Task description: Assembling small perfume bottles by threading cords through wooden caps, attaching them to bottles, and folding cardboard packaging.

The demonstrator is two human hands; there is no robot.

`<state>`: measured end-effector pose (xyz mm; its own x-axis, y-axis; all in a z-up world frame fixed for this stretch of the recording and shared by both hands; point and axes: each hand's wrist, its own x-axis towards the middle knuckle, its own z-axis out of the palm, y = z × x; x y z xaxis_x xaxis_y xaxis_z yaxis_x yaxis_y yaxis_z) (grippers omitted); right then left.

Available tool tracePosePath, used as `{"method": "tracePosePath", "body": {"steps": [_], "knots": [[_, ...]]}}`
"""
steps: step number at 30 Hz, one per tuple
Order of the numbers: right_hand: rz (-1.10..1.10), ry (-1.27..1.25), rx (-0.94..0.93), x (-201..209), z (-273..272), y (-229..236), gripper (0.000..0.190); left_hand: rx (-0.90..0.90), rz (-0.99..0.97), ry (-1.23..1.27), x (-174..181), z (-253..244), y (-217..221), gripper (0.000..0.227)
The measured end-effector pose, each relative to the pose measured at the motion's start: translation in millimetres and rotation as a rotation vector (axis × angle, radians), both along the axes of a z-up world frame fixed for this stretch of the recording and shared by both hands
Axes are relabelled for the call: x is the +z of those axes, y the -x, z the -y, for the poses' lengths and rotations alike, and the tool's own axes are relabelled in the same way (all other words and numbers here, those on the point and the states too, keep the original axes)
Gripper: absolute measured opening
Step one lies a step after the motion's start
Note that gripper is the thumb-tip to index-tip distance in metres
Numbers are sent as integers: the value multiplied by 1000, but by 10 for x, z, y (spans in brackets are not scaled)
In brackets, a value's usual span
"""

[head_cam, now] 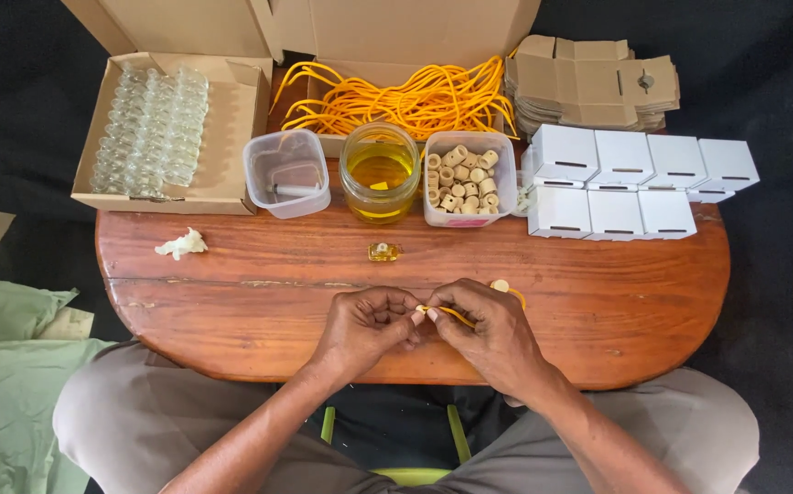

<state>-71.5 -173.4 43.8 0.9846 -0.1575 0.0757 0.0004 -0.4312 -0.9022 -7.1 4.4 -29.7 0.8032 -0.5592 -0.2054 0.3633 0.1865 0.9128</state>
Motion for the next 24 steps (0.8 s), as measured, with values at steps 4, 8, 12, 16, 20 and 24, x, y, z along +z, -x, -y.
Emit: {"method": "tracePosePath", "body": {"steps": [4, 8, 12, 16, 20, 24], "knots": [[-29, -35, -4, 35, -1, -12, 13, -19, -29, 8, -38, 13, -6, 24], [-39, -52, 0, 7, 11, -4, 12, -19, -52, 5, -18, 13, -4, 24], [-62, -56, -1, -14, 8, 8, 11, -20, -52, -6, -12, 9, 3, 24], [-1, 52, 42, -22, 29, 6, 11, -36, 38, -19, 58, -11, -5, 23], [104, 239, 143, 116, 2, 2, 14, -50, 182, -110, 234, -27, -28, 18], [167, 295, 214, 63, 37, 22, 14, -64, 209, -144, 280, -29, -16, 18]]}}
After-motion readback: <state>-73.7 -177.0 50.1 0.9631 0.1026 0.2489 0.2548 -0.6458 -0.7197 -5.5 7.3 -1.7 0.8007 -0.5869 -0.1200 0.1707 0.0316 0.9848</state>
